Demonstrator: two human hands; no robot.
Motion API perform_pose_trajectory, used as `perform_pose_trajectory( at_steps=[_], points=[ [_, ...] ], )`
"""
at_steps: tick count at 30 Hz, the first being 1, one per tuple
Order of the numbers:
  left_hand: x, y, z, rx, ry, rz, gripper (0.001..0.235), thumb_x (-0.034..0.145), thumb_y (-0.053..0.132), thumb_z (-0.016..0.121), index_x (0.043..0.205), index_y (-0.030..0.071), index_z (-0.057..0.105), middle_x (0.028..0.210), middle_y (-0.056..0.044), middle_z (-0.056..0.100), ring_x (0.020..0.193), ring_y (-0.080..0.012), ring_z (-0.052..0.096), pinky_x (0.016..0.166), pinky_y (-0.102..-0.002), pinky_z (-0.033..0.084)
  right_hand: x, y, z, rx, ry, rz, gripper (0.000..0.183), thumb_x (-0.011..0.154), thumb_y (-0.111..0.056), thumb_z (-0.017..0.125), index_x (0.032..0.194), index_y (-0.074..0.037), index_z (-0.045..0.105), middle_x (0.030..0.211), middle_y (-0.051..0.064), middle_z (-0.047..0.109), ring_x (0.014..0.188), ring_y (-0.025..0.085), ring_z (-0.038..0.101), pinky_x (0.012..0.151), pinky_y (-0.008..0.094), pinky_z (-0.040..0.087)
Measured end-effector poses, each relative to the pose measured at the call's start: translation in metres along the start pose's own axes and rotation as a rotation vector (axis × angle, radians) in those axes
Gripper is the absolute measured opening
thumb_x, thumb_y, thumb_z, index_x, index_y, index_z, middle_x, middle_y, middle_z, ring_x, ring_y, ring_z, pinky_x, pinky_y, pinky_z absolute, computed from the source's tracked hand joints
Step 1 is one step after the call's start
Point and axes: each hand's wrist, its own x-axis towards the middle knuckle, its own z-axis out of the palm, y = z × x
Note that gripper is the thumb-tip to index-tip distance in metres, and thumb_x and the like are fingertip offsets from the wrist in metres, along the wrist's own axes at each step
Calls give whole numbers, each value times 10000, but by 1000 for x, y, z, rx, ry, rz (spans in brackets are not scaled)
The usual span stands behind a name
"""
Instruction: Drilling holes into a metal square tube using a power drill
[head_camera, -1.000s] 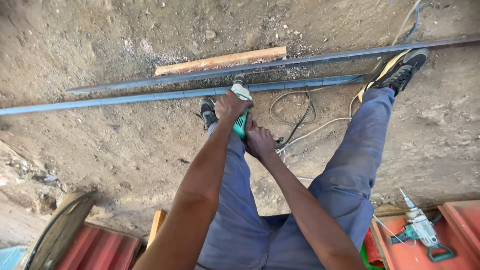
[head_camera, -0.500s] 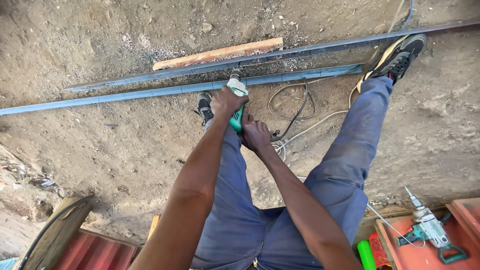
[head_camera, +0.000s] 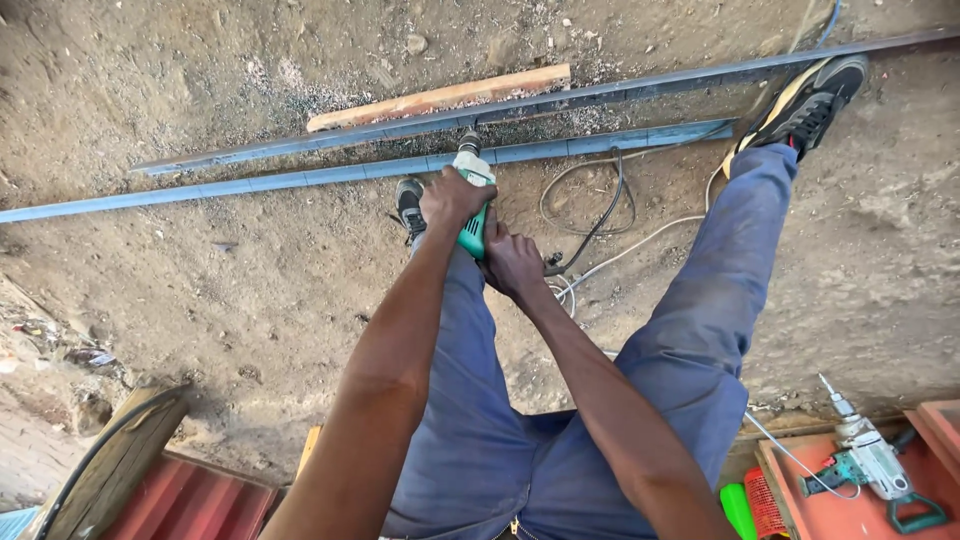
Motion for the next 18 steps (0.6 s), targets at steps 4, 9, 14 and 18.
perform_pose_trajectory(
  at_steps=[4,9,14,18],
  points=[
    [4,-2,3,12,1,-5,1049,635,820,670,1325,43,525,1315,-188,661,1244,-393,641,1000,-496,536,3,3,3,9,-30,5,928,784,-328,740,1511,99,351,1019,167,627,822,505,733,740,604,605],
    [3,-1,-1,27,-1,-2,1035,660,822,662,1325,42,520,1318,-195,659,1252,-399,636,1011,-490,531,6,5,6,-12,-22,14,901,784,-369,716,1493,68,375,1008,134,620,806,480,740,727,585,609],
    [-3,5,-4,37,-14,-7,1067,650,844,650,1341,43,507,1321,-189,657,1251,-404,635,1003,-504,535,-1,-4,-20,2,-51,15,791,785,-316,742,1410,75,455,1038,158,623,838,509,732,755,590,607],
    [0,5,-3,42,-9,-7,1033,681,819,654,1337,35,502,1307,-210,661,1245,-412,638,998,-508,537,0,-6,-23,-24,-48,16,825,783,-325,745,1431,78,433,1039,155,617,840,501,737,753,586,609]
  ],
)
